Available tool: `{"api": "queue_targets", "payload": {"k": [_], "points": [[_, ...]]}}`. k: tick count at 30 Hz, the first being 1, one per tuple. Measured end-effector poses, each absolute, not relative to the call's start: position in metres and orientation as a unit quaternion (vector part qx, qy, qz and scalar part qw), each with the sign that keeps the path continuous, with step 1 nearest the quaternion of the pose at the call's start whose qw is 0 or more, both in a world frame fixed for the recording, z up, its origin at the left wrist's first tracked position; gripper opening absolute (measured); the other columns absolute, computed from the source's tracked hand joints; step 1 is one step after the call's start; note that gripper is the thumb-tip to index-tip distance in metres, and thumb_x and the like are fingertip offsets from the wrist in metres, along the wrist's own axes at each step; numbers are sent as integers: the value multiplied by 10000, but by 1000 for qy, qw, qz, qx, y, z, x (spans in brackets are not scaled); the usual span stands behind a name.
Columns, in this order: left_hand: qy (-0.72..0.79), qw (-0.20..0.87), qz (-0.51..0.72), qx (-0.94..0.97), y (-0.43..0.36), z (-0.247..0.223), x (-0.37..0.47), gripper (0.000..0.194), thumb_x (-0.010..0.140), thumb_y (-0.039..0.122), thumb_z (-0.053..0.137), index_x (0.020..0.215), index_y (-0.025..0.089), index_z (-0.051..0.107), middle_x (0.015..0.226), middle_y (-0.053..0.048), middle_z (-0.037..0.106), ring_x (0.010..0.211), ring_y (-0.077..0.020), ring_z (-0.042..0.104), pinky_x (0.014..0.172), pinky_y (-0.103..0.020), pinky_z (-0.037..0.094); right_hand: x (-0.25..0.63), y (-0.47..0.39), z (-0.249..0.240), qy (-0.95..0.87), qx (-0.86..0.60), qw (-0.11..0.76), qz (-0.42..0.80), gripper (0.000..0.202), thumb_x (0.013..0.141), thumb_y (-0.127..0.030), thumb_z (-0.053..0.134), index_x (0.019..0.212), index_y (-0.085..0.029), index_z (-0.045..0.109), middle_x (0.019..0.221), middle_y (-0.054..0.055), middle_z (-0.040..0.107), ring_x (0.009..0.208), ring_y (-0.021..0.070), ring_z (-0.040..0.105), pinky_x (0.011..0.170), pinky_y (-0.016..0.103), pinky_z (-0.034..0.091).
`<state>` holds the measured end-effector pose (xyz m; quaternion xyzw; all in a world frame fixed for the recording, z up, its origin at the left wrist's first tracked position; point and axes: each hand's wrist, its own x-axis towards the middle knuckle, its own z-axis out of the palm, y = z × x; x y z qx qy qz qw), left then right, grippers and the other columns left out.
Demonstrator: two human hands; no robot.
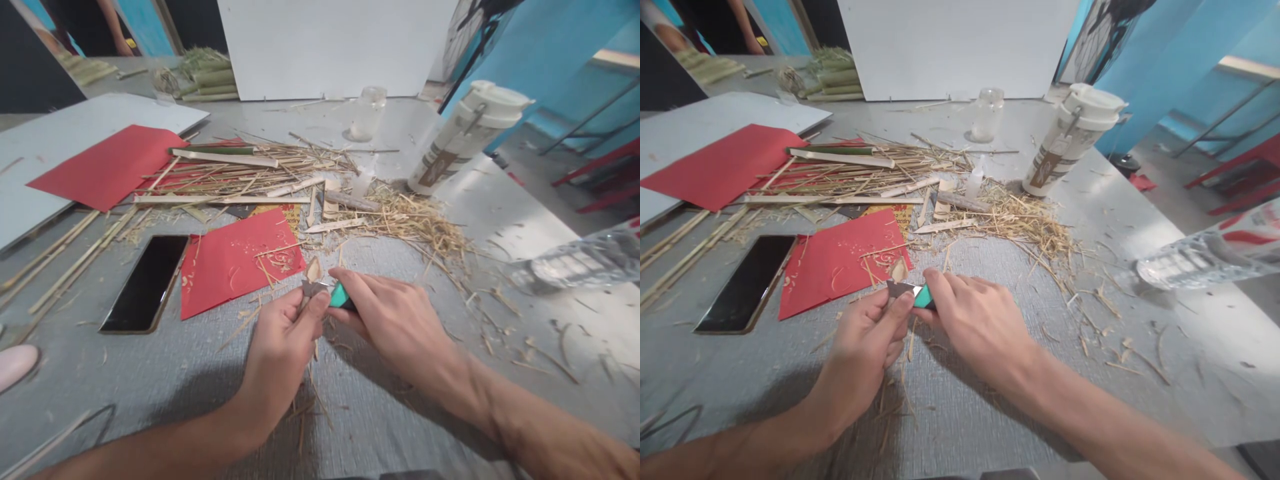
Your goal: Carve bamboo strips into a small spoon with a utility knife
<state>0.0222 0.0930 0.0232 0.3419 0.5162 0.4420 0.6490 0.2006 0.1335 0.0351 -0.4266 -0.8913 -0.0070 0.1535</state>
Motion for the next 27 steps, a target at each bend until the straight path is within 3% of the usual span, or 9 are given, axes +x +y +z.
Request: {"api": "queue_targets", "payload": {"k": [11, 16, 22, 27], "points": [[492, 675, 460, 301, 91, 22, 25, 476, 969, 574, 748, 779, 234, 474, 600, 121, 270, 491, -73, 150, 426, -220, 158, 200, 134, 33, -882, -427, 196, 25, 651, 1156, -649, 252, 1192, -164, 686, 888, 89, 828, 656, 204, 746, 566, 307, 417], [487, 678, 432, 341, 94, 18, 23, 428, 998, 537, 722, 798, 225, 507, 615, 111, 310, 502, -74, 188, 439, -225, 175, 214, 153, 37, -916, -368, 152, 43, 692, 1138, -695, 252, 1195, -167, 697, 922, 86, 833, 726, 216, 770, 572, 316, 400], [523, 609, 415, 428, 95, 16, 20, 396, 1055, 517, 637, 812, 220, 540, 643, 89, 353, 532, -87, 270, 471, -234, 230, 217, 152, 40, -915, -384, 114, 52, 704, 1133, -707, 254, 1204, -175, 709, 936, 109, 829, 706, 213, 744, 573, 309, 379], [519, 616, 423, 415, 94, 16, 20, 431, 1042, 540, 648, 776, 226, 520, 608, 102, 301, 511, -87, 210, 450, -229, 183, 212, 144, 40, -905, -407, 116, 29, 731, 1128, -713, 207, 1164, -181, 707, 880, 101, 824, 668, 219, 740, 543, 315, 348]]}}
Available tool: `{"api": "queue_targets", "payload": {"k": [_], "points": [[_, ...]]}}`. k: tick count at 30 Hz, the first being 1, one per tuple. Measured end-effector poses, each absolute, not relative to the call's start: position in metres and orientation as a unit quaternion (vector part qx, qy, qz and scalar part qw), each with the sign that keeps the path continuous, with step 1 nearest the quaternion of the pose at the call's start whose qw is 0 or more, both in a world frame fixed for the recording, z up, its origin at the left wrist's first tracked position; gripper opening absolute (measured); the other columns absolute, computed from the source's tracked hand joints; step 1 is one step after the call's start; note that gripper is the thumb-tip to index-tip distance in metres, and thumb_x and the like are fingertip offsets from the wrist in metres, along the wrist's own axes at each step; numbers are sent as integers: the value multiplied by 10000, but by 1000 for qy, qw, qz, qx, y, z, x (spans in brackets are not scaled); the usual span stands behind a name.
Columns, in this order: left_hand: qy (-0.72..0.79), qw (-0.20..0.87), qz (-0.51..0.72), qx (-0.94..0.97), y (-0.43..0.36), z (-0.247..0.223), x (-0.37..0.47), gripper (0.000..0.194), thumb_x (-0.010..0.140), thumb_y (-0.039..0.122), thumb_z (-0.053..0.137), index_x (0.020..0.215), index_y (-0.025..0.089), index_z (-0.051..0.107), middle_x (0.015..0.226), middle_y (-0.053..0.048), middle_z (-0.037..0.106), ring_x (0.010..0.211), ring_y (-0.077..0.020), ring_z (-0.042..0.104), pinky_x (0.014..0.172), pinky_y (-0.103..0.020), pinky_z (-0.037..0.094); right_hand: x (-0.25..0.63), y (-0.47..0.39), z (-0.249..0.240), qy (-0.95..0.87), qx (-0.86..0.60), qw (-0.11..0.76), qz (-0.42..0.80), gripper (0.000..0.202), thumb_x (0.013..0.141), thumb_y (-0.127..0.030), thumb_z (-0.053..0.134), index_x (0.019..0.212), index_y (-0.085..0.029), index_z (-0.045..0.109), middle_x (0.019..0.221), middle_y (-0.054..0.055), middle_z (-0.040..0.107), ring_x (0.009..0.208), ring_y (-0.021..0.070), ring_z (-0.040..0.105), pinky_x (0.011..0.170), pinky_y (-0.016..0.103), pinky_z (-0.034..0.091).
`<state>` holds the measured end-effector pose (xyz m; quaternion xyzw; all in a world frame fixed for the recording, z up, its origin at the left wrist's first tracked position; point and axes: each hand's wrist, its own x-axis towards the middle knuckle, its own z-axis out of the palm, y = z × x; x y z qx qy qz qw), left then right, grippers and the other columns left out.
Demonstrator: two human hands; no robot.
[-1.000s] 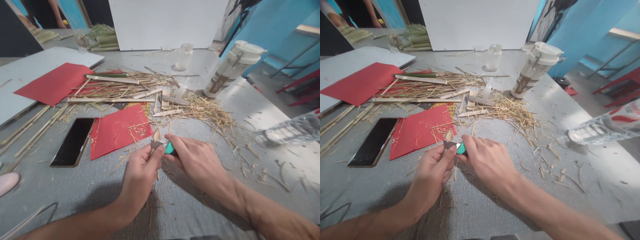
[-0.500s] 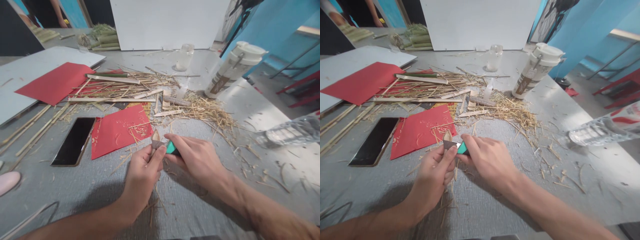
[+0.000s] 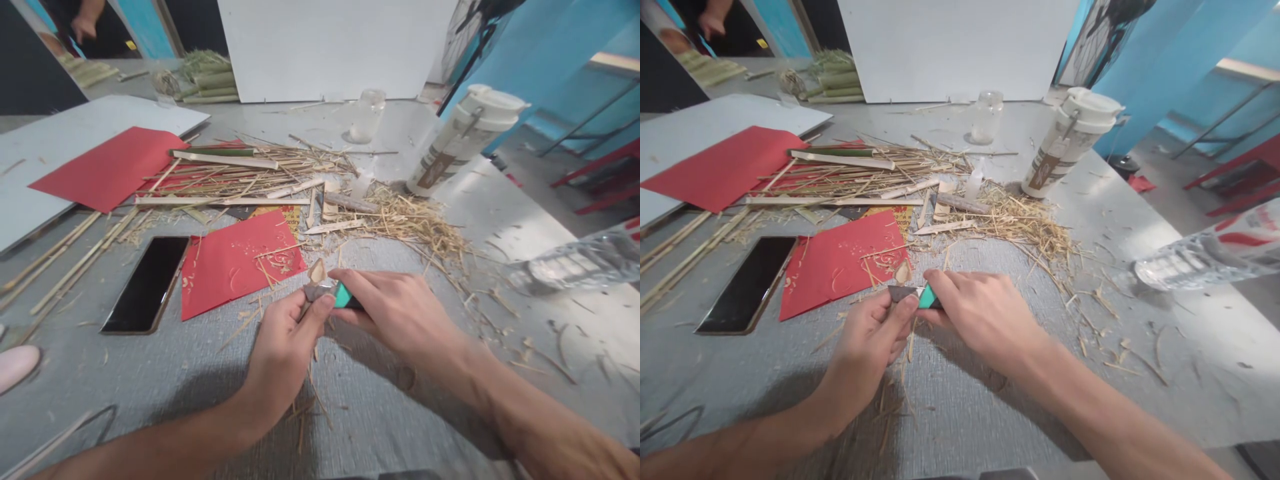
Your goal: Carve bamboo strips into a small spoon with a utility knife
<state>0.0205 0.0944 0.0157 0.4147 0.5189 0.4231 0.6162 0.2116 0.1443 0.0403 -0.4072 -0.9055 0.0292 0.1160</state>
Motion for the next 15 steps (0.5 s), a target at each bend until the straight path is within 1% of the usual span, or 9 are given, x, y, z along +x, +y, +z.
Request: {"api": "queue_targets", "payload": {"k": [7, 9, 12, 15], "points": [[522, 629, 444, 366, 93, 20, 22, 488, 1009, 577, 695, 746, 225, 482, 602, 105, 292, 510, -84, 183, 448, -221, 171, 194, 123, 34, -871, -461, 172, -11, 670, 1166, -615, 209, 1149, -154, 695, 947, 127, 837, 657, 225, 748, 560, 335, 412], [520, 635, 444, 361, 93, 20, 22, 500, 994, 601, 707, 747, 223, 491, 596, 105, 290, 510, -83, 183, 449, -228, 166, 195, 126, 33, -874, -453, 176, -9, 654, 1164, -622, 236, 1166, -155, 694, 930, 111, 835, 652, 221, 747, 563, 333, 415], [513, 646, 436, 360, 94, 18, 21, 484, 984, 610, 714, 769, 222, 521, 583, 104, 297, 504, -84, 183, 449, -238, 162, 204, 140, 34, -897, -408, 172, 13, 666, 1146, -672, 262, 1196, -167, 693, 889, 85, 828, 657, 210, 743, 558, 321, 395], [515, 647, 426, 367, 95, 15, 21, 466, 989, 592, 716, 780, 220, 527, 592, 99, 322, 509, -83, 197, 455, -237, 180, 212, 150, 36, -914, -376, 149, 32, 701, 1141, -692, 240, 1191, -168, 703, 898, 94, 827, 692, 213, 749, 561, 320, 368]]}}
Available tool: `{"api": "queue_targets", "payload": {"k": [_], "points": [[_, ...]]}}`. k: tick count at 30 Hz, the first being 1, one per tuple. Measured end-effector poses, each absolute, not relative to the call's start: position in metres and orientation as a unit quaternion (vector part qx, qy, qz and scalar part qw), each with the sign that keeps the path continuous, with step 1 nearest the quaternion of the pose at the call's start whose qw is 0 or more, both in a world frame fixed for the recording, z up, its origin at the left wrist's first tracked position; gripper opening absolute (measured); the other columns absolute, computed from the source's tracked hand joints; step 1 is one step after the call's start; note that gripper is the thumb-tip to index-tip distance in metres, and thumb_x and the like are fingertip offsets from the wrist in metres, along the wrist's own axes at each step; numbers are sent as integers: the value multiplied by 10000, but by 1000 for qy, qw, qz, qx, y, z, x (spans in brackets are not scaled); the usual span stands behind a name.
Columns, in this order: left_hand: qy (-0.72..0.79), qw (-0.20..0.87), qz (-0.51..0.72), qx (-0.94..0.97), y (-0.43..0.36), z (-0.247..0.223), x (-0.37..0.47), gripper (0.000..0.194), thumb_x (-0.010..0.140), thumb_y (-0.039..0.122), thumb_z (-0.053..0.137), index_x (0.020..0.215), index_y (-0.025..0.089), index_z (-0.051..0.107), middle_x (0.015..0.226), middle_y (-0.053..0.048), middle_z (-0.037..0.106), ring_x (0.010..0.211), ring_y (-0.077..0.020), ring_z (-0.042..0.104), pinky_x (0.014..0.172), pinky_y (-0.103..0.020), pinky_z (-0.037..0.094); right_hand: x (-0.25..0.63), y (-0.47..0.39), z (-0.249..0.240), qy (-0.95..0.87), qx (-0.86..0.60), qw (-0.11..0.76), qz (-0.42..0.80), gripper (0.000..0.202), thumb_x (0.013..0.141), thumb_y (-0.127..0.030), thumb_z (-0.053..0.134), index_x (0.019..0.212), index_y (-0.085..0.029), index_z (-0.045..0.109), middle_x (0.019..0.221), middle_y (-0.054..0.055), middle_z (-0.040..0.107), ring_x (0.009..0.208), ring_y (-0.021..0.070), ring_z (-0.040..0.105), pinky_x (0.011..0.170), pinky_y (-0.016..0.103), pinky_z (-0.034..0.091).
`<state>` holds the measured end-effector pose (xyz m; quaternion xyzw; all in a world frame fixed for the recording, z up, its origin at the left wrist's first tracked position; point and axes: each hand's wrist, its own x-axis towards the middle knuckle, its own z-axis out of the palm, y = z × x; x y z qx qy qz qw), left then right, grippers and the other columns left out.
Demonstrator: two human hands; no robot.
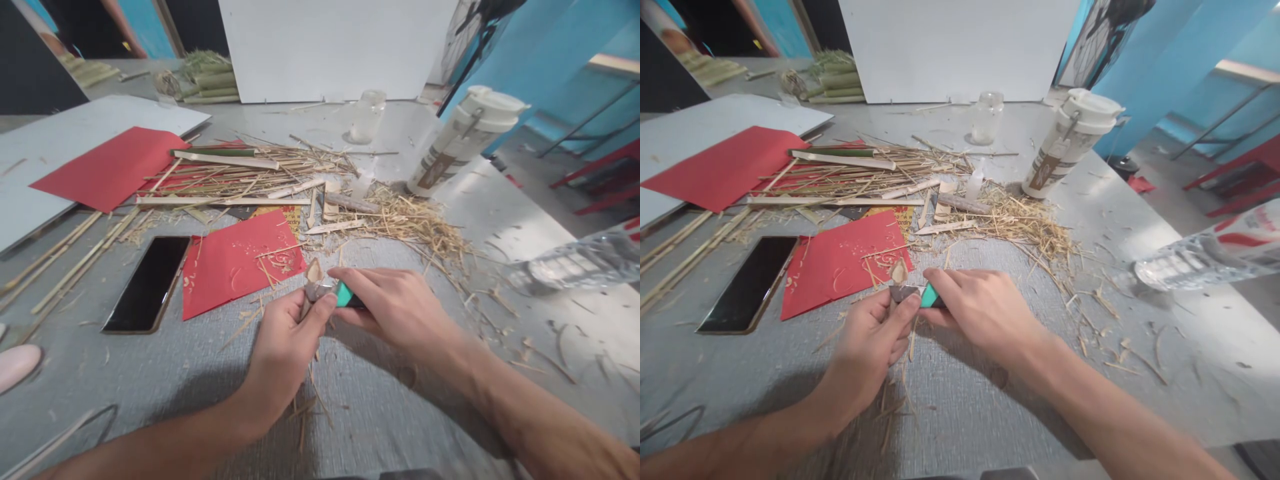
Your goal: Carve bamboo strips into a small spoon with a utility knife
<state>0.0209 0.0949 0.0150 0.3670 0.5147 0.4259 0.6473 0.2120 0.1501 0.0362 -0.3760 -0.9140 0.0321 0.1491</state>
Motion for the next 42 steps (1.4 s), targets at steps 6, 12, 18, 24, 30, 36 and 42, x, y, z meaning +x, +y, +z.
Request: {"api": "queue_targets", "payload": {"k": [6, 12, 18, 24, 30, 36, 42], "points": [[506, 643, 426, 386, 96, 12, 21, 465, 1000, 588, 704, 784, 225, 508, 596, 105, 304, 513, -82, 194, 455, -234, 177, 215, 151, 36, -913, -385, 129, 37, 713, 1136, -705, 251, 1189, -165, 713, 913, 98, 835, 687, 224, 761, 545, 326, 323], [500, 642, 448, 370, 96, 15, 22, 477, 993, 577, 722, 764, 214, 515, 600, 105, 306, 512, -75, 192, 447, -230, 168, 208, 144, 34, -904, -386, 182, 1, 667, 1145, -669, 271, 1164, -156, 698, 840, 68, 821, 632, 212, 754, 539, 324, 372], [504, 625, 469, 368, 94, 18, 21, 480, 992, 561, 724, 730, 215, 518, 592, 105, 283, 510, -79, 168, 443, -237, 155, 197, 126, 32, -877, -433, 206, -29, 589, 1166, -600, 302, 1180, -157, 689, 940, 92, 843, 675, 217, 763, 596, 334, 437], [497, 618, 473, 383, 95, 19, 22, 418, 1022, 509, 699, 753, 197, 633, 607, 91, 355, 518, -82, 147, 443, -240, 171, 199, 129, 28, -881, -433, 193, -18, 569, 1157, -607, 347, 1200, -160, 696, 960, 95, 847, 666, 223, 762, 567, 335, 415], [500, 614, 476, 383, 95, 19, 22, 430, 1020, 515, 696, 739, 197, 630, 610, 89, 360, 519, -83, 156, 457, -242, 189, 197, 125, 30, -874, -439, 207, -22, 607, 1161, -607, 308, 1180, -148, 705, 951, 100, 845, 671, 230, 766, 578, 343, 436], [518, 617, 463, 369, 95, 18, 22, 444, 1008, 545, 702, 745, 199, 607, 602, 98, 307, 523, -87, 150, 460, -258, 165, 197, 130, 28, -877, -432, 208, -15, 590, 1162, -609, 328, 1199, -151, 699, 912, 77, 841, 643, 219, 763, 557, 336, 412], [523, 608, 444, 400, 95, 17, 21, 486, 1001, 589, 699, 735, 214, 540, 599, 96, 253, 525, -92, 181, 471, -266, 163, 209, 145, 30, -899, -398, 181, 14, 637, 1142, -676, 320, 1209, -166, 695, 861, 61, 831, 630, 215, 763, 511, 322, 330]]}}
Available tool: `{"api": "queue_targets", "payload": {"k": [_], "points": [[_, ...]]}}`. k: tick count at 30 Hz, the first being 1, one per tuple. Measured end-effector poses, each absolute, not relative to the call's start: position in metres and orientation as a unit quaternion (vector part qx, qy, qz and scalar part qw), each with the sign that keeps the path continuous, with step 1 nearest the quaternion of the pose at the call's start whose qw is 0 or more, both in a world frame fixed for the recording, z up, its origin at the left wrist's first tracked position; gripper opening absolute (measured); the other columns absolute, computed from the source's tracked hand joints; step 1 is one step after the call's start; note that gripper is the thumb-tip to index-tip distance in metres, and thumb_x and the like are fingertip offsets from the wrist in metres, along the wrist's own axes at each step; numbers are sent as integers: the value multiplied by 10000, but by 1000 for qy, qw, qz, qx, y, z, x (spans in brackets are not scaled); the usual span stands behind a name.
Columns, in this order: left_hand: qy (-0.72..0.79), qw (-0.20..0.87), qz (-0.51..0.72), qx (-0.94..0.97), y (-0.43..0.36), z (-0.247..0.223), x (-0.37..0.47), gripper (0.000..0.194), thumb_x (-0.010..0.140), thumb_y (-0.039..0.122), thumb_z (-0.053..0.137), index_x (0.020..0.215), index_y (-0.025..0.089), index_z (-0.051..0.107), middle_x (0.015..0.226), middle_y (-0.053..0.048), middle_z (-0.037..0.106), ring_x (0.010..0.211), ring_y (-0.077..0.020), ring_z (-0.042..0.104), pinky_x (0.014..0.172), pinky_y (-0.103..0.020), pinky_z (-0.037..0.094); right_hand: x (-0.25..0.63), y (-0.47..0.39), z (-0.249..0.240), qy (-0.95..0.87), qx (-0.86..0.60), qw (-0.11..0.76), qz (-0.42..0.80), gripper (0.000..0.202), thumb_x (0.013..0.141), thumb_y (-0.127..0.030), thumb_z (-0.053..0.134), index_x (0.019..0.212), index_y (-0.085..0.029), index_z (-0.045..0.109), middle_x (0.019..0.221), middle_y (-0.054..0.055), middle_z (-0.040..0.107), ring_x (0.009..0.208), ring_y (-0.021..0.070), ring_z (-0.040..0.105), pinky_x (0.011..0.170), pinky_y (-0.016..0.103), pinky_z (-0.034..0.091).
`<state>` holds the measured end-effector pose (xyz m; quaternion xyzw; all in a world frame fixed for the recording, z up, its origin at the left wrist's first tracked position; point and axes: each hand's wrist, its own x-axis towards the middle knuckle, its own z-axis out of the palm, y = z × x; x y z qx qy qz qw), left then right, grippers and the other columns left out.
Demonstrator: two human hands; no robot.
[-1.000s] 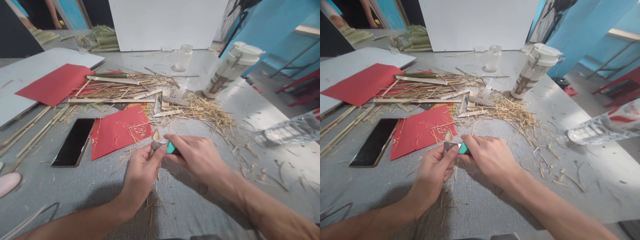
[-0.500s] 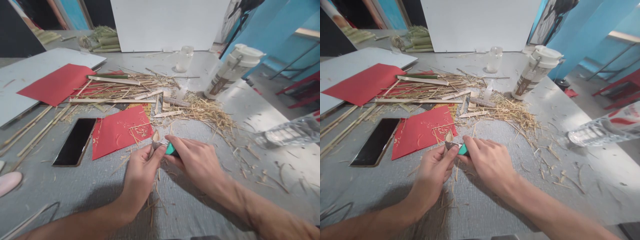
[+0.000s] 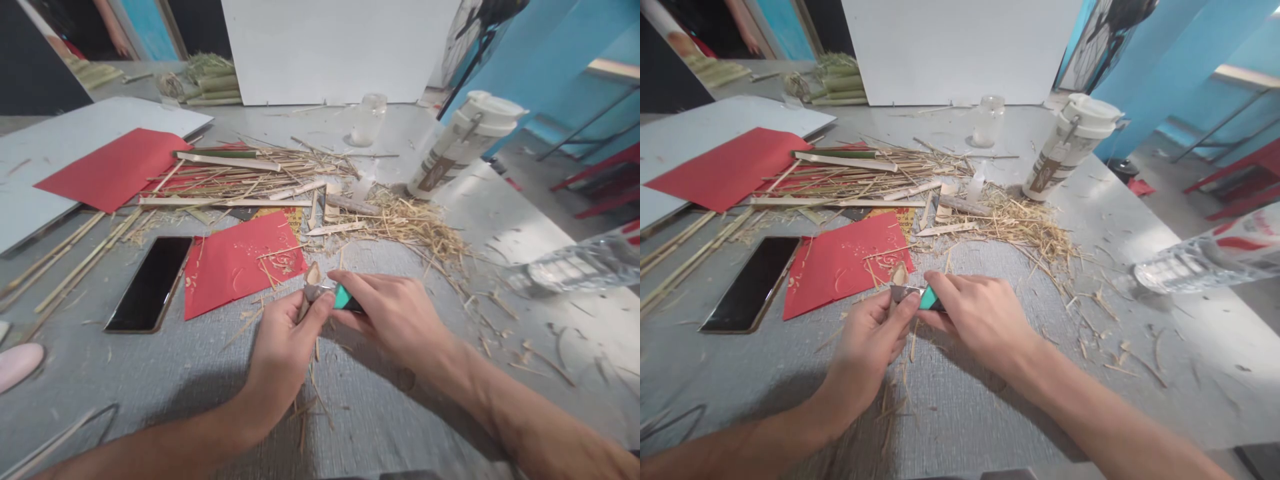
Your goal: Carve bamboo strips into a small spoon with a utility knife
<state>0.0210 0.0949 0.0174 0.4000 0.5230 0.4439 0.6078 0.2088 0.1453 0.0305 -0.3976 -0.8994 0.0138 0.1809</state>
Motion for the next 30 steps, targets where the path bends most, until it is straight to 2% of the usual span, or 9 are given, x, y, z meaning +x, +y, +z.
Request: {"api": "queue_targets", "payload": {"k": [3, 11, 16, 21, 25, 30], "points": [[518, 608, 443, 407, 94, 17, 21, 481, 1006, 587, 693, 742, 215, 539, 598, 94, 259, 527, -93, 180, 472, -264, 163, 210, 145, 32, -902, -396, 170, 13, 653, 1142, -684, 292, 1197, -172, 694, 831, 57, 821, 614, 213, 751, 518, 323, 327], [534, 601, 474, 361, 88, 14, 24, 528, 992, 603, 711, 717, 216, 479, 613, 95, 289, 541, -86, 159, 465, -238, 169, 192, 120, 27, -869, -456, 191, -2, 590, 1180, -583, 253, 1244, -160, 660, 923, 89, 831, 664, 223, 749, 586, 335, 415], [527, 610, 471, 359, 92, 14, 25, 500, 985, 614, 710, 737, 211, 549, 589, 101, 302, 514, -82, 179, 450, -232, 179, 199, 132, 27, -883, -434, 177, 35, 599, 1160, -638, 303, 1209, -174, 679, 896, 82, 825, 650, 204, 727, 574, 320, 359], [524, 598, 462, 393, 98, 18, 25, 390, 1001, 503, 711, 770, 215, 587, 578, 99, 324, 501, -87, 220, 450, -249, 190, 209, 149, 28, -902, -407, 121, 80, 634, 1132, -698, 335, 1234, -180, 685, 882, 79, 817, 642, 194, 704, 565, 314, 263], [523, 581, 454, 427, 97, 20, 23, 342, 1033, 456, 674, 806, 220, 578, 612, 83, 360, 540, -101, 286, 481, -260, 225, 211, 148, 32, -892, -421, 111, 119, 606, 1134, -674, 364, 1280, -178, 678, 918, 78, 812, 684, 206, 714, 577, 318, 258], [492, 612, 451, 424, 96, 19, 22, 295, 1074, 442, 607, 884, 218, 578, 708, 62, 391, 606, -115, 285, 520, -270, 225, 212, 146, 39, -881, -438, 108, 145, 565, 1128, -645, 398, 1322, -194, 677, 966, 79, 816, 733, 219, 726, 601, 322, 284]]}}
